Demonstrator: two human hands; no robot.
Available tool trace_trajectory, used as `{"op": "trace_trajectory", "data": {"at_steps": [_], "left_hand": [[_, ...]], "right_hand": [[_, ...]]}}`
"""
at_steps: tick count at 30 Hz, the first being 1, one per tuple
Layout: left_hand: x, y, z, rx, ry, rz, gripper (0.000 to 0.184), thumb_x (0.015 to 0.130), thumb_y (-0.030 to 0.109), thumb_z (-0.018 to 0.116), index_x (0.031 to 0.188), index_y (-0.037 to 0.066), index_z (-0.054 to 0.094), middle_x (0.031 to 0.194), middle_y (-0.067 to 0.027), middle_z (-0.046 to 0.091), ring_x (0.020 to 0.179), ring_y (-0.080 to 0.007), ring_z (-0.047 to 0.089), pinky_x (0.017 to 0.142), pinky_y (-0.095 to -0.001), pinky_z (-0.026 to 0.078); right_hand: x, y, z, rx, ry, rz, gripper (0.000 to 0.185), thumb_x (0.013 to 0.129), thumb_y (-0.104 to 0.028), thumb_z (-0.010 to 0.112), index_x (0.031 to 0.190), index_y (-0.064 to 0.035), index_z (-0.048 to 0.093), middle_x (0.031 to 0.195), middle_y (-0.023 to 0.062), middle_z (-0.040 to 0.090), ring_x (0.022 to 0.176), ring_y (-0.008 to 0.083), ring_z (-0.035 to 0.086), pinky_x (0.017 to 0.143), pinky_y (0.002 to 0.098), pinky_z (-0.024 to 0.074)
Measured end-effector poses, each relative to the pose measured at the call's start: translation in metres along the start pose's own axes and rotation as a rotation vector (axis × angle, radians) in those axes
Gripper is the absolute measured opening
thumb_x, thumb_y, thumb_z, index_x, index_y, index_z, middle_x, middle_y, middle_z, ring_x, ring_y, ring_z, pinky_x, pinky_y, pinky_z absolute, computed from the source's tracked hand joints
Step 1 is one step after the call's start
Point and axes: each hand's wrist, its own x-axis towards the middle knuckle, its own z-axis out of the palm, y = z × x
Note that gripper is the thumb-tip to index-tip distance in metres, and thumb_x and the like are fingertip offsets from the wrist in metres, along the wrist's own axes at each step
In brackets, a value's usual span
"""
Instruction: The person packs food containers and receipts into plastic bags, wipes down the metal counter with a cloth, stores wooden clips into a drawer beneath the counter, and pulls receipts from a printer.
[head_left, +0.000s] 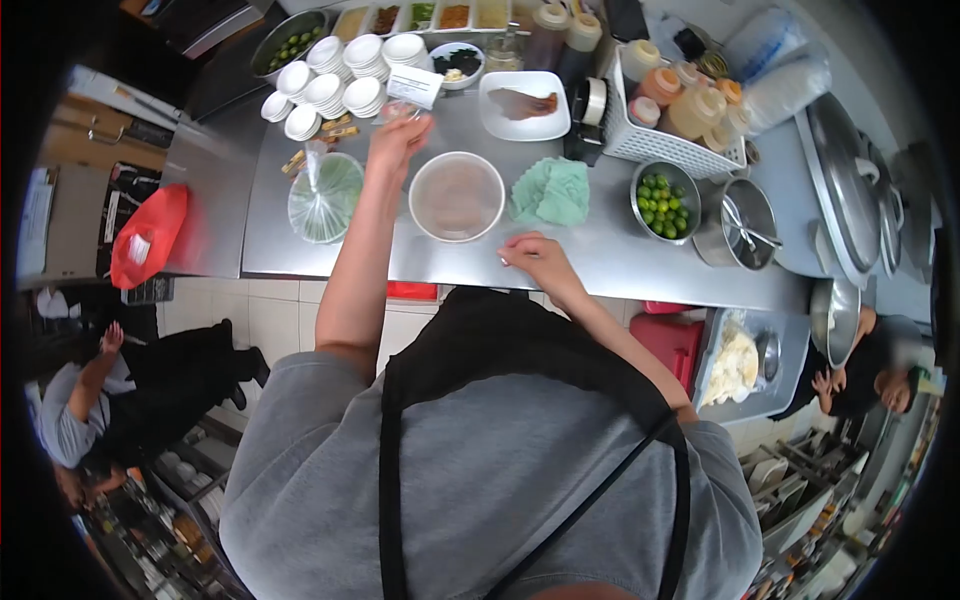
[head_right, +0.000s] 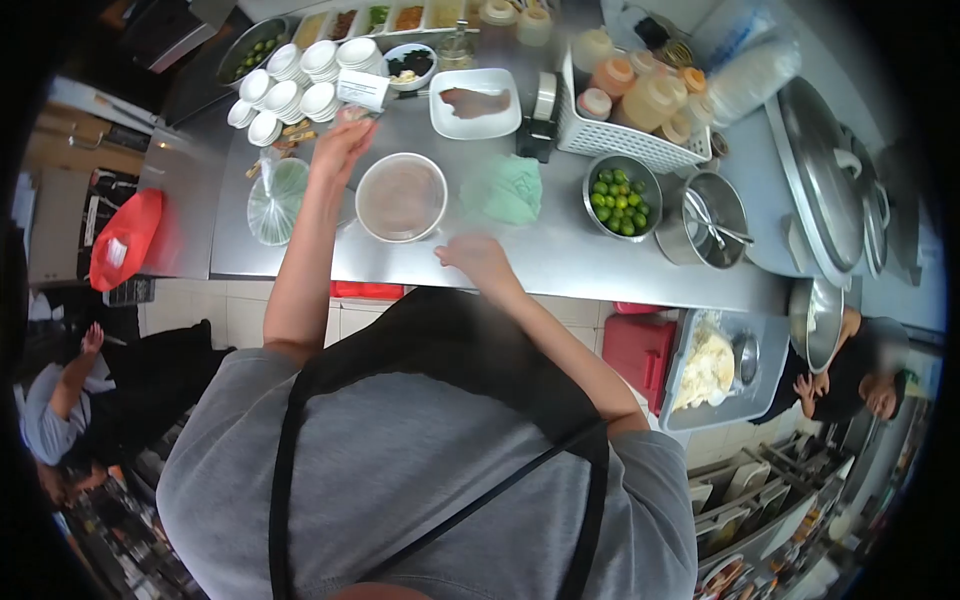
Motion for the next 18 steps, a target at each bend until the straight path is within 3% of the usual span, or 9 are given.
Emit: {"op": "trace_trajectory", "data": {"at_steps": [2, 4, 6, 8, 11, 13, 14, 16, 18], "left_hand": [[0.000, -0.019, -0.029, 0.038, 0.181, -0.042, 0.012, 0.072, 0.012, 0.066, 0.079, 0.002, 0.063, 0.078, -0.0046, 0.062, 0.072, -0.0104, 0.057, 0.062, -0.0228, 0.044], [-0.002, -0.040, -0.037, 0.155, 0.187, -0.077, 0.013, 0.074, 0.009, 0.063, 0.083, 0.001, 0.061, 0.080, -0.0068, 0.062, 0.070, -0.0119, 0.057, 0.061, -0.0235, 0.046], [-0.003, -0.059, -0.036, 0.272, 0.196, -0.116, 0.014, 0.076, 0.007, 0.060, 0.088, -0.001, 0.060, 0.083, -0.0089, 0.061, 0.068, -0.0135, 0.058, 0.060, -0.0243, 0.048], [-0.004, -0.072, -0.033, 0.208, -0.003, -0.262, 0.012, 0.075, 0.011, 0.061, 0.084, 0.003, 0.062, 0.076, -0.0058, 0.061, 0.059, -0.0138, 0.058, 0.050, -0.0243, 0.046], [-0.007, -0.074, -0.035, 0.174, -0.055, -0.378, 0.017, 0.076, 0.013, 0.060, 0.090, 0.004, 0.059, 0.077, -0.0051, 0.060, 0.060, -0.0144, 0.058, 0.054, -0.0259, 0.049], [-0.007, -0.083, -0.039, 0.163, -0.037, -0.404, 0.020, 0.075, 0.015, 0.061, 0.093, 0.005, 0.057, 0.078, -0.0049, 0.060, 0.061, -0.0145, 0.058, 0.054, -0.0269, 0.049], [-0.006, -0.088, -0.041, 0.162, -0.041, -0.438, 0.024, 0.075, 0.017, 0.062, 0.096, 0.007, 0.055, 0.080, -0.0048, 0.060, 0.063, -0.0146, 0.059, 0.054, -0.0279, 0.050], [-0.005, -0.091, -0.040, 0.173, 0.003, -0.447, 0.029, 0.074, 0.019, 0.064, 0.099, 0.009, 0.053, 0.082, -0.0051, 0.059, 0.066, -0.0151, 0.059, 0.054, -0.0285, 0.050], [-0.010, -0.087, -0.035, 0.225, 0.015, -0.428, 0.028, 0.073, 0.018, 0.064, 0.098, 0.009, 0.054, 0.083, -0.0059, 0.059, 0.069, -0.0157, 0.059, 0.054, -0.0284, 0.050]], "right_hand": [[0.018, 0.010, 0.007, -0.003, -0.105, 0.065, 0.021, 0.074, -0.022, 0.062, 0.067, -0.0018, 0.062, 0.068, 0.0089, 0.057, 0.070, 0.0171, 0.053, 0.066, 0.0297, 0.0407], [0.036, 0.038, 0.010, -0.291, -0.210, 0.017, 0.021, 0.071, -0.023, 0.064, 0.070, -0.0020, 0.063, 0.073, 0.0108, 0.060, 0.060, 0.0199, 0.054, 0.064, 0.0307, 0.0418], [0.051, 0.030, 0.008, -0.269, -0.238, 0.026, 0.021, 0.070, -0.023, 0.067, 0.068, -0.0027, 0.064, 0.075, 0.0090, 0.059, 0.067, 0.0181, 0.054, 0.063, 0.0292, 0.0412], [0.060, 0.029, 0.006, -0.245, -0.265, 0.035, 0.021, 0.069, -0.023, 0.069, 0.066, -0.0034, 0.064, 0.077, 0.0072, 0.057, 0.075, 0.0162, 0.053, 0.063, 0.0277, 0.0405], [0.074, 0.042, 0.003, -0.327, -0.265, -0.061, 0.022, 0.065, -0.024, 0.072, 0.067, -0.0035, 0.064, 0.074, 0.0090, 0.057, 0.070, 0.0203, 0.055, 0.060, 0.0302, 0.0421], [0.075, 0.050, 0.001, -0.627, -0.079, -0.430, 0.022, 0.062, -0.023, 0.072, 0.069, -0.0034, 0.064, 0.076, 0.0117, 0.057, 0.069, 0.0258, 0.056, 0.059, 0.0341, 0.0436], [0.078, 0.056, 0.001, -0.625, -0.098, -0.444, 0.022, 0.062, -0.023, 0.072, 0.069, -0.0034, 0.064, 0.076, 0.0117, 0.057, 0.069, 0.0258, 0.056, 0.059, 0.0341, 0.0436], [0.083, 0.062, 0.000, -0.684, -0.070, -0.673, 0.025, 0.060, -0.021, 0.071, 0.075, -0.0032, 0.064, 0.078, 0.0138, 0.057, 0.073, 0.0301, 0.055, 0.063, 0.0376, 0.0443], [0.084, 0.064, -0.001, -0.739, -0.086, -0.675, 0.026, 0.061, -0.021, 0.070, 0.078, -0.0032, 0.063, 0.080, 0.0140, 0.058, 0.075, 0.0308, 0.055, 0.064, 0.0383, 0.0443]]}}
